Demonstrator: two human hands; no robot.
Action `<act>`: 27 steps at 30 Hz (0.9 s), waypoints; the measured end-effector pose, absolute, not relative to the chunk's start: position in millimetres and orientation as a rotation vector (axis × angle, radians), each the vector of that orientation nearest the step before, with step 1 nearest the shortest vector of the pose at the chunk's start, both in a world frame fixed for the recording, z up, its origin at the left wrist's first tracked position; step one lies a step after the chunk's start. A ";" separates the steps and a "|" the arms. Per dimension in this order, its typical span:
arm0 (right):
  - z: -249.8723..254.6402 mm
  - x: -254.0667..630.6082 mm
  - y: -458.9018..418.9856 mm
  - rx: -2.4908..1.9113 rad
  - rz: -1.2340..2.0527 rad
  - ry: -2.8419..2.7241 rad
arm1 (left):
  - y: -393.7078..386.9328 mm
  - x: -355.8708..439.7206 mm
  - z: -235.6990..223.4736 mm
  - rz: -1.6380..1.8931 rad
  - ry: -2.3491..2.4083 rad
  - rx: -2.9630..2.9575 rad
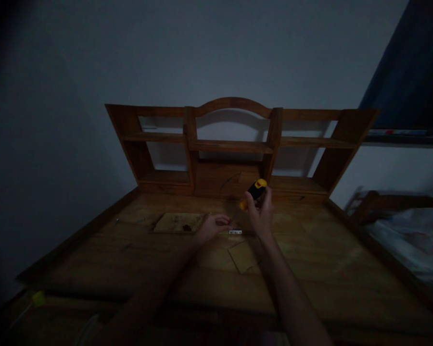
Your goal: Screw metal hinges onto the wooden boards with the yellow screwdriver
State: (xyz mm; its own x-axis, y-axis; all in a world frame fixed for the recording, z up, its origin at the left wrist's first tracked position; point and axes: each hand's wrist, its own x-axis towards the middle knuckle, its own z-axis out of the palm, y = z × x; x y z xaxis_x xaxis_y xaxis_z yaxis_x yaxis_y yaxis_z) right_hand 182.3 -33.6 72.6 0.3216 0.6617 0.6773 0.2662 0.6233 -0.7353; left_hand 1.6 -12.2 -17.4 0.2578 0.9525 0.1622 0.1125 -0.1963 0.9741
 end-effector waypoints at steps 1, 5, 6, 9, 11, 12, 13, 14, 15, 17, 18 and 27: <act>72.3 182.3 -34.7 -0.911 0.305 -1.281 | -12.3 1.0 -16.3 1.071 1.022 1.563; 72.8 181.0 -38.6 -0.872 0.313 -1.315 | -14.2 -0.7 -12.0 1.050 0.976 1.588; 73.1 180.9 -39.3 -0.860 0.313 -1.318 | -14.6 -0.7 -11.6 1.045 0.977 1.582; 73.5 181.7 -40.2 -0.873 0.284 -1.335 | -15.0 -0.2 -11.7 1.049 0.991 1.578; 73.3 182.7 -40.1 -0.902 0.244 -1.348 | -14.7 0.1 -12.5 1.055 0.977 1.591; 73.1 183.1 -39.9 -0.908 0.230 -1.356 | -14.4 0.3 -13.0 1.055 0.966 1.596; 72.8 183.6 -39.6 -0.908 0.223 -1.360 | -14.2 0.5 -13.4 1.057 0.956 1.598; 72.5 184.0 -39.3 -0.903 0.223 -1.364 | -13.8 0.6 -13.8 1.060 0.951 1.599; 72.1 184.3 -38.9 -0.898 0.228 -1.367 | -13.5 0.7 -14.2 1.065 0.951 1.595; 71.4 185.1 -38.3 -0.899 0.238 -1.376 | -12.7 0.7 -14.9 1.072 0.951 1.583; 71.0 185.4 -38.0 -0.903 0.242 -1.377 | -12.2 0.5 -15.1 1.070 0.950 1.579; 75.5 183.9 -40.1 -0.937 0.186 -1.383 | -12.6 -3.6 -8.6 0.983 0.959 1.588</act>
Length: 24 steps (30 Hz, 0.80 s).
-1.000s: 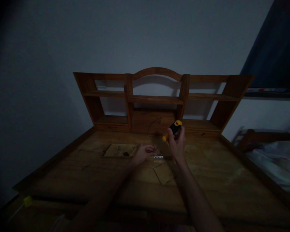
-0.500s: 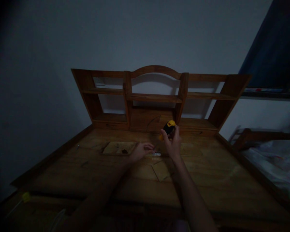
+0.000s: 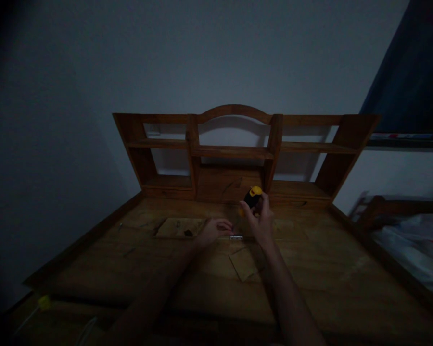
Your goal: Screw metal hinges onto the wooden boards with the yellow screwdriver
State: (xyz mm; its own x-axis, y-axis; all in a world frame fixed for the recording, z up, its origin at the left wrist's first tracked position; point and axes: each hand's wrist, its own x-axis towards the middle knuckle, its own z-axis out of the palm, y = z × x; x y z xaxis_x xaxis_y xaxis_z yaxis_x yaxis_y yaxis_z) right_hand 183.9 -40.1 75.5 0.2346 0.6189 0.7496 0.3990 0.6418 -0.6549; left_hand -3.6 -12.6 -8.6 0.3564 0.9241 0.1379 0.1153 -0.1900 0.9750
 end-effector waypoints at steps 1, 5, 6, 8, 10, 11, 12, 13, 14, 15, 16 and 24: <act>76.1 183.5 -40.2 -0.937 0.180 -1.389 | -12.5 -3.6 -8.2 0.986 0.961 1.588; 74.7 183.5 -38.9 -0.941 0.200 -1.400 | -10.7 -3.7 -10.1 1.012 0.986 1.600; 73.7 183.7 -38.8 -0.943 0.203 -1.402 | -10.1 -3.8 -11.1 1.012 0.983 1.599; 72.7 184.3 -39.8 -0.954 0.212 -1.414 | -9.4 -4.0 -13.0 1.001 0.971 1.589; 75.0 184.6 -41.9 -0.967 0.242 -1.453 | -9.3 -4.1 -14.3 0.989 0.962 1.580; 78.3 184.7 -43.0 -0.968 0.247 -1.482 | -9.5 -4.2 -14.7 0.989 0.961 1.579; 83.1 184.8 -43.8 -0.966 0.236 -1.516 | -9.5 -4.3 -15.0 0.991 0.965 1.581; 89.7 184.8 -44.0 -0.954 0.206 -1.556 | -9.4 -4.6 -15.0 0.989 0.970 1.587; 98.0 184.9 -43.6 -0.939 0.160 -1.602 | -8.9 -5.2 -14.7 0.985 0.976 1.591; 107.6 185.0 -42.5 -0.922 0.112 -1.653 | -8.0 -6.1 -14.1 0.979 0.982 1.591; 118.2 185.3 -40.7 -0.908 0.096 -1.722 | -6.7 -7.3 -12.9 0.964 0.985 1.588; 183.3 193.4 -20.3 -0.733 0.205 -2.297 | 10.9 -17.4 1.4 0.707 0.824 1.719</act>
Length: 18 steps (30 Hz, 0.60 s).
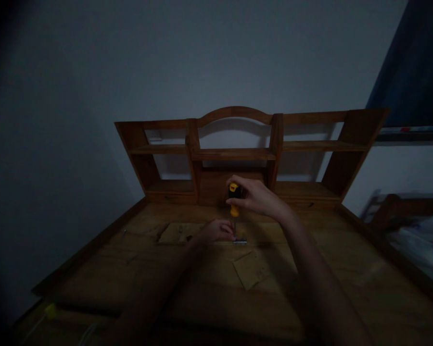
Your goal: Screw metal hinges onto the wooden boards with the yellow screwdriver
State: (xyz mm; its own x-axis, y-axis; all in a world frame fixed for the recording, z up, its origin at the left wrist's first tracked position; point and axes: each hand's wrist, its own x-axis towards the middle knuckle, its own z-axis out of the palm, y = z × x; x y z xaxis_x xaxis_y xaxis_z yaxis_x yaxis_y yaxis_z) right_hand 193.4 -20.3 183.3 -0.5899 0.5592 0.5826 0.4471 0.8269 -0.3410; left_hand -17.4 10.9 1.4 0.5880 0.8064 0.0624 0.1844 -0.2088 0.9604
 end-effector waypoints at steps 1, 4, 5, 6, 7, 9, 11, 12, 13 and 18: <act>186.4 195.1 -20.1 -0.744 0.183 -2.299 | 11.8 -17.4 0.8 0.716 0.831 1.737; 193.8 199.5 -25.4 -0.776 0.190 -2.290 | 12.4 -17.0 -4.7 0.759 0.864 1.771; 196.5 200.4 -28.7 -0.791 0.219 -2.304 | 12.3 -17.0 -6.9 0.766 0.871 1.788; 199.2 200.7 -32.2 -0.809 0.252 -2.321 | 12.2 -17.1 -8.9 0.773 0.876 1.804; 201.7 200.3 -35.5 -0.833 0.278 -2.345 | 12.3 -17.2 -10.4 0.782 0.878 1.822; 205.5 197.3 -40.1 -0.865 0.273 -2.362 | 12.3 -17.6 -12.0 0.805 0.871 1.863; 206.2 192.2 -41.3 -0.871 0.194 -2.349 | 11.9 -17.9 -11.3 0.823 0.856 1.886; 205.4 189.6 -40.9 -0.873 0.136 -2.338 | 11.4 -17.9 -10.3 0.822 0.850 1.891; 204.2 187.4 -40.2 -0.877 0.076 -2.325 | 10.6 -18.0 -9.0 0.818 0.845 1.885; 200.5 188.1 -38.6 -0.881 -0.016 -2.331 | 6.6 -17.9 -3.9 0.797 0.859 1.857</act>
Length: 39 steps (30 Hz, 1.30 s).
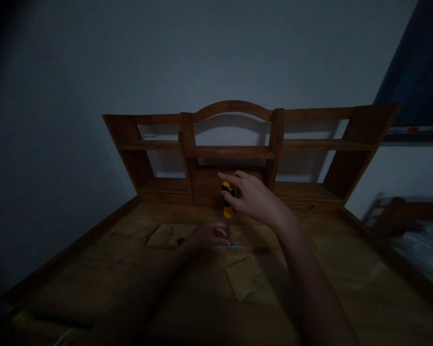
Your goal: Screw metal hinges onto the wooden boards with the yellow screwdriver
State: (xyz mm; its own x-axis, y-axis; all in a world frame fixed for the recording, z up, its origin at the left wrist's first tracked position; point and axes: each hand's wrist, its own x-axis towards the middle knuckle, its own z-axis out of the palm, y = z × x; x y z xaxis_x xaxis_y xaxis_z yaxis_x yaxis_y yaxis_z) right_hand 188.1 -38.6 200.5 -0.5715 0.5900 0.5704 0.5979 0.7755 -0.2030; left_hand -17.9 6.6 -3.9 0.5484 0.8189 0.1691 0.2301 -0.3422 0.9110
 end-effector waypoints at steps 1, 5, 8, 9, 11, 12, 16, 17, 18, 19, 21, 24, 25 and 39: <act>201.0 189.8 -39.0 -0.862 0.007 -2.349 | 6.4 -17.9 -3.8 0.793 0.860 1.854; 202.4 191.2 -40.6 -0.856 -0.028 -2.348 | 7.4 -17.7 -5.9 0.803 0.848 1.828; 200.2 185.3 -41.0 -0.929 -0.148 -2.309 | 7.2 -17.3 -6.1 0.828 0.888 1.846; 199.2 183.3 -41.2 -0.951 -0.169 -2.302 | 6.7 -17.2 -5.4 0.825 0.898 1.847; 197.8 180.8 -42.0 -0.967 -0.171 -2.305 | 4.8 -17.4 -3.0 0.798 0.900 1.830; 197.6 180.5 -42.5 -0.954 -0.158 -2.317 | 3.8 -17.6 -1.6 0.781 0.893 1.813; 198.2 181.2 -43.1 -0.861 -0.113 -2.360 | 1.0 -18.1 3.6 0.773 0.852 1.804; 197.9 180.9 -42.6 -0.859 -0.118 -2.359 | 1.1 -18.0 4.3 0.775 0.853 1.812; 197.2 180.4 -41.9 -0.869 -0.128 -2.356 | 1.4 -17.9 4.5 0.774 0.858 1.818; 196.2 179.6 -41.1 -0.885 -0.140 -2.354 | 2.0 -17.7 4.4 0.772 0.863 1.821; 193.6 178.4 -39.7 -0.917 -0.152 -2.363 | 3.2 -17.3 3.3 0.775 0.863 1.828; 190.9 179.6 -39.1 -0.916 -0.128 -2.401 | 4.6 -17.0 1.2 0.787 0.861 1.838; 190.7 180.9 -39.3 -0.907 -0.123 -2.411 | 4.7 -17.0 0.7 0.789 0.865 1.838; 196.6 181.3 -47.0 -0.957 -0.152 -2.365 | 6.6 -20.6 -4.6 0.767 0.843 1.802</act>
